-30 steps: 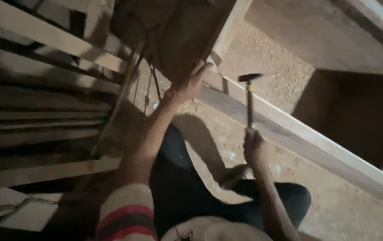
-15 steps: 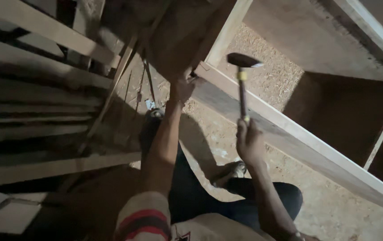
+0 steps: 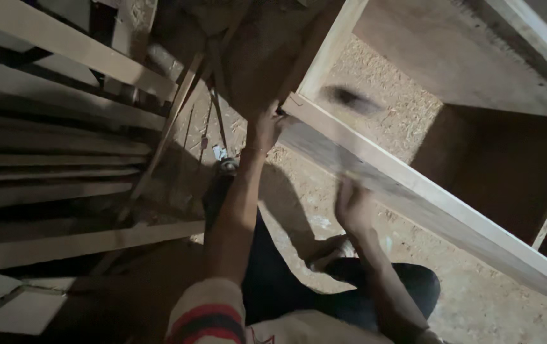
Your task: The person assembles a wooden cabinet frame by hammering nails into wood trim along the edges of a shelf and cabinet body, handling the hammer and nails by hand.
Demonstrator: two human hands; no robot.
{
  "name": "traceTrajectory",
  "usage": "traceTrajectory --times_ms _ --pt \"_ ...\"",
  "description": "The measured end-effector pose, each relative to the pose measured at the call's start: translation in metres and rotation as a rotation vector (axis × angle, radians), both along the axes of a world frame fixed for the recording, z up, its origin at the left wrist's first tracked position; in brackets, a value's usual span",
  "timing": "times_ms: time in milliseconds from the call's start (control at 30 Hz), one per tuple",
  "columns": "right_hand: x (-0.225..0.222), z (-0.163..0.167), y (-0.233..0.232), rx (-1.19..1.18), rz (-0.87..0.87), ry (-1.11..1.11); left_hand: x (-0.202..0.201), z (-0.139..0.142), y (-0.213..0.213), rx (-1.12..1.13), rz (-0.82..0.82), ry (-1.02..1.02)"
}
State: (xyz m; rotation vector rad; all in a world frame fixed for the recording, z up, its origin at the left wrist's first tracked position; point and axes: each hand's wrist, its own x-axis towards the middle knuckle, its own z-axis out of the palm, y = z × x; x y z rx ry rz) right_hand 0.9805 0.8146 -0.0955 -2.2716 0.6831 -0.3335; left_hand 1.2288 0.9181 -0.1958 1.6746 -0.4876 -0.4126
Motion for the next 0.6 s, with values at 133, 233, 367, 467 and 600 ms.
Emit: traceTrajectory --times_ms 133,233,367,467,600 --pt "0.017 0.009 -0.006 0.223 -0.235 0.117 -0.001 0.010 -0.003 -0.199 0.026 0.018" --pt "0.006 0.050 -0.012 0.379 -0.174 -0.351 0.004 0.026 0.004 -0.128 -0.130 0.047" --pt "-0.010 0.081 -0.007 0.257 -0.006 -0.695 0.016 0.041 0.010 -0.370 -0.059 0.429" --pt "-0.002 0.062 0.008 0.312 0.114 -0.589 0.022 0.030 0.009 -0.081 -0.146 -0.513" --pt "0.020 0.020 0.020 0.062 -0.098 0.054 0.026 0.006 -0.008 -0.108 -0.134 -0.650"
